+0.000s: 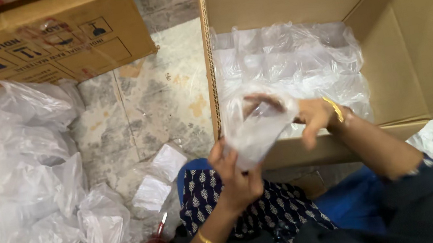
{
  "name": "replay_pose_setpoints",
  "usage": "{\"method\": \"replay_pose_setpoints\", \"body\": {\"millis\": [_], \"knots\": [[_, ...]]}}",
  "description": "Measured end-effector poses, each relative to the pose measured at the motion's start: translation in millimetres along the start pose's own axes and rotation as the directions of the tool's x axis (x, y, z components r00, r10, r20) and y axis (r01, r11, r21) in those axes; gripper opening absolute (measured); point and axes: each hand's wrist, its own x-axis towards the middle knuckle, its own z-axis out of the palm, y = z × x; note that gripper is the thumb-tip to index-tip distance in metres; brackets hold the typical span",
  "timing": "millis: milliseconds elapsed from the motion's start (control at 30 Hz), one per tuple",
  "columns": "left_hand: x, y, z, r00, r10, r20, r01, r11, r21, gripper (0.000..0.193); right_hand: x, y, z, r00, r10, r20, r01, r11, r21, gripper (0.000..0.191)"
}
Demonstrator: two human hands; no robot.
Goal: The person sits on the floor and packs plastic-wrapped white items one at a time into a large cardboard box, arranging them in layers and pressing them down to fit. They take wrapped items from a pile beside them and occasionally reposition the box while filling it.
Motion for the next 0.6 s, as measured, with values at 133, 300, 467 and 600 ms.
{"method": "replay_pose_setpoints", "body": {"millis": [133, 300, 467, 600], "knots": [[12.3, -23.6, 36.8, 0.995, -0.091, 0.050, 0.090, 0.996, 0.029, 0.096, -22.9, 13.3, -3.6, 0.820, 0.032, -0.571, -0.266, 0.905, -0.332, 0.099], [14.2, -39.5, 46.1, 0.952, -0.011, 0.307, -0.145, 0.864, 0.483, 0.067, 0.6, 59.8, -124.6, 0.323, -0.243, -0.914, -0.275, 0.900, -0.337, 0.078], [17.0, -32.7, 45.1, 0.924, -0.087, 0.372, -0.158, 0.799, 0.580, 0.043, 74.0, 130.3, -182.4, 0.166, -0.034, -0.986, -0.544, 0.831, -0.120, 0.073], [21.7, -30.4, 44.2, 0.926, -0.049, 0.373, -0.194, 0.788, 0.585, 0.037, 105.9, 167.7, -175.4, 0.284, -0.312, -0.907, -0.719, 0.556, -0.417, 0.083]]}}
